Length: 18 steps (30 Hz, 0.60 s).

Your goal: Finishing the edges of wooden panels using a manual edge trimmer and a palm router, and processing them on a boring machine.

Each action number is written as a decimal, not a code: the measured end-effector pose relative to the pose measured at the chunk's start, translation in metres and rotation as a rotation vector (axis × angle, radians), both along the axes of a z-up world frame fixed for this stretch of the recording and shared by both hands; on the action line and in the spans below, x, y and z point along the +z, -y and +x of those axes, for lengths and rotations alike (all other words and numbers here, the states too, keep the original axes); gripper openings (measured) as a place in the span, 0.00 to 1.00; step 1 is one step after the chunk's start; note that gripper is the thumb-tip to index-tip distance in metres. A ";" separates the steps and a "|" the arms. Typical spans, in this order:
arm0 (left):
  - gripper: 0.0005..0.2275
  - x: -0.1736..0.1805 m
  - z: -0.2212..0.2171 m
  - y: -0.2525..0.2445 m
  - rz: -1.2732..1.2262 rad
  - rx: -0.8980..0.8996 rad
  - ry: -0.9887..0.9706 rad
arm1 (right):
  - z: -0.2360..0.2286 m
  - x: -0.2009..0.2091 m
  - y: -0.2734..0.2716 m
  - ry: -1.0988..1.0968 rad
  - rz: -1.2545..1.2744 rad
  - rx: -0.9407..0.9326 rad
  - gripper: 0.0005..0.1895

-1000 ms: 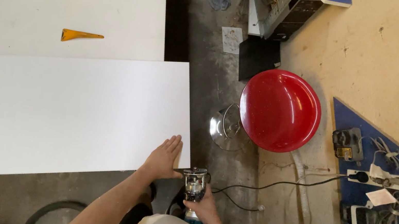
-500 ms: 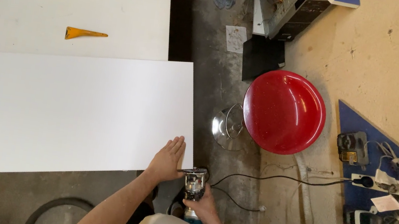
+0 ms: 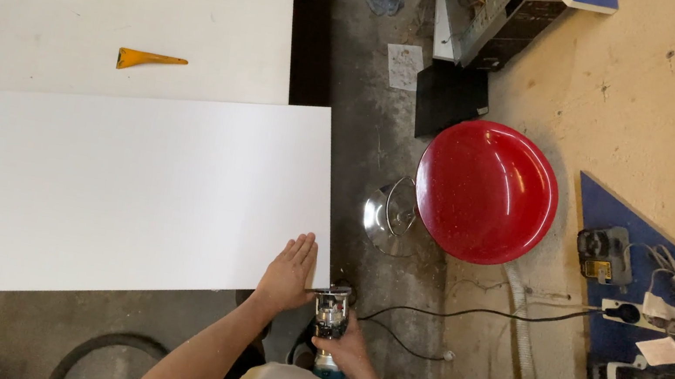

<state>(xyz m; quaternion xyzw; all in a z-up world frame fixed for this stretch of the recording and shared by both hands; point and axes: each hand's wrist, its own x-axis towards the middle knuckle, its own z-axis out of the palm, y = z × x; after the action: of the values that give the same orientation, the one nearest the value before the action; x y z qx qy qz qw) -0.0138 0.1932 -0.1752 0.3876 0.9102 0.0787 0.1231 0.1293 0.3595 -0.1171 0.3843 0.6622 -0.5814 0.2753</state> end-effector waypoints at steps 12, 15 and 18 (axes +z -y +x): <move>0.55 -0.021 0.007 -0.002 -0.050 0.002 -0.126 | -0.004 -0.005 0.003 0.070 0.018 0.032 0.49; 0.54 -0.016 0.005 -0.003 -0.082 -0.005 -0.083 | -0.003 -0.004 0.003 0.079 0.039 0.041 0.52; 0.53 0.003 0.003 -0.006 -0.175 -0.010 -0.016 | -0.003 0.002 0.003 0.067 0.048 0.021 0.50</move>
<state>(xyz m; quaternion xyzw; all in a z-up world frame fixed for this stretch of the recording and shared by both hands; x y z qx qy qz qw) -0.0105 0.1989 -0.1726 0.3805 0.9126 -0.0048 0.1496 0.1261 0.3564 -0.1150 0.4031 0.6704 -0.5493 0.2939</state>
